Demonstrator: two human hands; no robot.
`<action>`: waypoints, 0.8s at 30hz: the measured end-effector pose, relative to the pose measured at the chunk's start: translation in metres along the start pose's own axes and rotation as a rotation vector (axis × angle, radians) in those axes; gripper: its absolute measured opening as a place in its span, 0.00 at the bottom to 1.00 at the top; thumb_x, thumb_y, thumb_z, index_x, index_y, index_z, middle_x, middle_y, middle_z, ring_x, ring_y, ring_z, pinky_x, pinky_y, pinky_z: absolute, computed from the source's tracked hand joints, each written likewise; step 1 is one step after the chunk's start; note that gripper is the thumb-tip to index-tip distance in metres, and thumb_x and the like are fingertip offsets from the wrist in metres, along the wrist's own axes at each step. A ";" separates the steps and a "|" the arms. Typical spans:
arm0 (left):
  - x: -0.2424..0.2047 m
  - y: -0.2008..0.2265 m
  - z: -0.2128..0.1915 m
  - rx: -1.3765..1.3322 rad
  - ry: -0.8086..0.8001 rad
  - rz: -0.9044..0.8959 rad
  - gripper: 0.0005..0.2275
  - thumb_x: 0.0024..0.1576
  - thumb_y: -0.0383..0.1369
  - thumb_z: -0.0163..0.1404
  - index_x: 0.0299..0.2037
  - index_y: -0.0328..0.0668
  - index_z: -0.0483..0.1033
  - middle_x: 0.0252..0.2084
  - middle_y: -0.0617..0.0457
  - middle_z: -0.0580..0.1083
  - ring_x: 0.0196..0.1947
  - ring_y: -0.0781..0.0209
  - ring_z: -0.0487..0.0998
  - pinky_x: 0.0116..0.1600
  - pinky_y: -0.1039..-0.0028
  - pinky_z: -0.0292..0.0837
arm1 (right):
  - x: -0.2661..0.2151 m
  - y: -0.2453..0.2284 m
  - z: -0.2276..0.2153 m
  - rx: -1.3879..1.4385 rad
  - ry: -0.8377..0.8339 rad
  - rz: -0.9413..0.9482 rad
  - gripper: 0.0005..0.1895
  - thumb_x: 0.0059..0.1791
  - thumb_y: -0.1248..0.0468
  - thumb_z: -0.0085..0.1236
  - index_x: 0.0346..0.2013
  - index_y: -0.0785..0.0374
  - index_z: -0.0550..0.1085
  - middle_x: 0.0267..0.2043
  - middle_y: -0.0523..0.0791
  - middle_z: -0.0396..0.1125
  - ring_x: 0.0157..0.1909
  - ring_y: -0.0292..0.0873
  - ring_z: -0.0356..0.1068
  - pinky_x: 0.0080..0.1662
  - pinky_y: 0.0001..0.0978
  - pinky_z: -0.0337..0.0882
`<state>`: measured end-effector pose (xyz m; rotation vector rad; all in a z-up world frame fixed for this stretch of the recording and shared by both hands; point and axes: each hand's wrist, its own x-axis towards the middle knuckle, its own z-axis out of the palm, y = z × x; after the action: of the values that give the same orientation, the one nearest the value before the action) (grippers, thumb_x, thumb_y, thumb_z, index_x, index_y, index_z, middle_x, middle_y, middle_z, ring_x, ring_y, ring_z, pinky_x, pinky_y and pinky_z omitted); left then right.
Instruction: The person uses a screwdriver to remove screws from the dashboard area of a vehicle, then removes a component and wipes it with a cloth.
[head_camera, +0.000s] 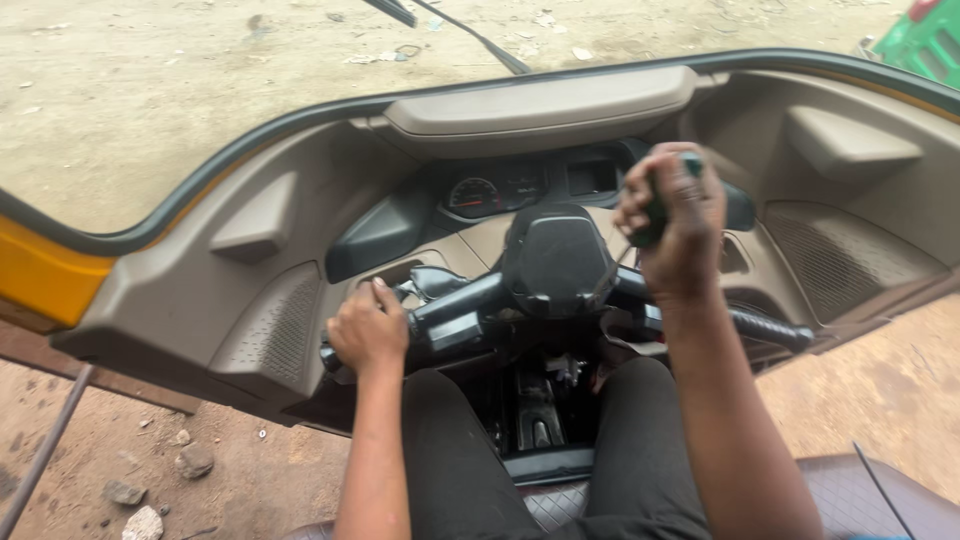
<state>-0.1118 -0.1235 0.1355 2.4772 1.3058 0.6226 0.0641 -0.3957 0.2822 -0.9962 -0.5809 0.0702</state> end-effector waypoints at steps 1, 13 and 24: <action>0.003 0.001 0.002 0.030 -0.017 0.000 0.23 0.67 0.45 0.34 0.42 0.38 0.82 0.38 0.40 0.80 0.43 0.42 0.80 0.56 0.55 0.67 | -0.004 -0.011 -0.031 0.115 0.090 0.056 0.09 0.58 0.58 0.51 0.40 0.60 0.68 0.29 0.42 0.62 0.26 0.34 0.63 0.28 0.26 0.67; 0.031 -0.033 0.024 0.134 -0.384 0.102 0.31 0.69 0.47 0.27 0.42 0.29 0.83 0.46 0.29 0.78 0.51 0.30 0.77 0.61 0.49 0.67 | -0.069 0.057 -0.199 -1.905 0.237 -0.083 0.14 0.48 0.54 0.64 0.39 0.60 0.74 0.33 0.50 0.74 0.34 0.55 0.75 0.37 0.47 0.72; -0.027 -0.022 0.023 0.113 -0.034 0.188 0.25 0.66 0.41 0.33 0.32 0.35 0.83 0.33 0.34 0.79 0.36 0.35 0.80 0.50 0.51 0.70 | -0.046 0.049 -0.204 -1.773 0.172 -0.290 0.10 0.47 0.58 0.62 0.38 0.59 0.74 0.33 0.48 0.73 0.35 0.54 0.74 0.37 0.46 0.71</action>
<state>-0.1301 -0.1349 0.0996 2.7122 1.1330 0.5603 0.1351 -0.5408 0.1402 -2.5572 -0.5437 -0.9379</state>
